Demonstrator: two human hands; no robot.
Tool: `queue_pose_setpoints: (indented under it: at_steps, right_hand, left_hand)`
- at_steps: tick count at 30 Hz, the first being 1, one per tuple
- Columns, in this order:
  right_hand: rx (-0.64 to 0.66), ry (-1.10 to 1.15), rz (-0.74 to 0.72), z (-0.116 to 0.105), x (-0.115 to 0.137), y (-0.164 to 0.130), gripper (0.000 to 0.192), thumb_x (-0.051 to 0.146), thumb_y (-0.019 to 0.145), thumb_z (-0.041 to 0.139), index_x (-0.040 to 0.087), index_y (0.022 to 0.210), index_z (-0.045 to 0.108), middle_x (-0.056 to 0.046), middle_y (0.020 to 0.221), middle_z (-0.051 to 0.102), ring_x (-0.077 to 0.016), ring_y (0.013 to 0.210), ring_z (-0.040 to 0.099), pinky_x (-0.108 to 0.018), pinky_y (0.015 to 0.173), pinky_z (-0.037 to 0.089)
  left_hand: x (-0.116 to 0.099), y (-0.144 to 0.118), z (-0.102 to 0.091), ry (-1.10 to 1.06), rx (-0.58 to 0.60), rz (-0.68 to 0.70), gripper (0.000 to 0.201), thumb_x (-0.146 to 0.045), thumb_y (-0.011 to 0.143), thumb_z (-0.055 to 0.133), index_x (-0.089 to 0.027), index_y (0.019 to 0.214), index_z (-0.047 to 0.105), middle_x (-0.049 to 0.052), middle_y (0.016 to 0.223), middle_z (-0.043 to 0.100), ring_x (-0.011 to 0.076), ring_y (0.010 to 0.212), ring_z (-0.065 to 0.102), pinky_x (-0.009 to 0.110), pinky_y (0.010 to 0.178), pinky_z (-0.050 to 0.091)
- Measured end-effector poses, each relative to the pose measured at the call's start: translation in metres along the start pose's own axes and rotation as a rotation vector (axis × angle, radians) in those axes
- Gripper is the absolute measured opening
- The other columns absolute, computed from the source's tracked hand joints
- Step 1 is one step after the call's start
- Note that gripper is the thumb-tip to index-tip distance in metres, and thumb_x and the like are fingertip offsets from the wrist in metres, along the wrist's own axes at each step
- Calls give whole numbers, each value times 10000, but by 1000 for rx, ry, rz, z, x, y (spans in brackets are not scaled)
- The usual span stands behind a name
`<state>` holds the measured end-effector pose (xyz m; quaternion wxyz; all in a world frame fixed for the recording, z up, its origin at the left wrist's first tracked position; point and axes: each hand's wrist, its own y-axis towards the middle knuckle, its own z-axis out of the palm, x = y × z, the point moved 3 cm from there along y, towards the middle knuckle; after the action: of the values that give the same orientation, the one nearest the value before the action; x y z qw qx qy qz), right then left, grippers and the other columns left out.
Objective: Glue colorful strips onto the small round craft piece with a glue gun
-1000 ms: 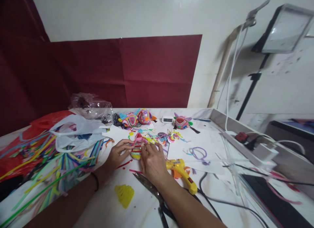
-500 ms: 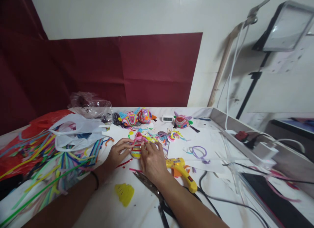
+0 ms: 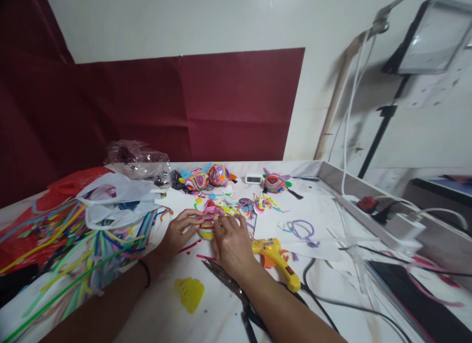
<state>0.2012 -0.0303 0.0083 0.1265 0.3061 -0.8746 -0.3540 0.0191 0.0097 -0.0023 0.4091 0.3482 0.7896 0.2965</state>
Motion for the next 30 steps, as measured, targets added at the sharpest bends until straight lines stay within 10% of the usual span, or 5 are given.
queue_pose_setpoints:
  at_steps: [30]
  right_hand:
    - [23,-38,-3,-2,1,0,379,172,837,528,96,1204,582,-162,1165,629,-272,1029,549,-457,953,316]
  left_hand:
    - [1,-1,2,15,11,49,146,-139,871,553,-196,932,673,82,1060,639,175,983,631,331,844,528]
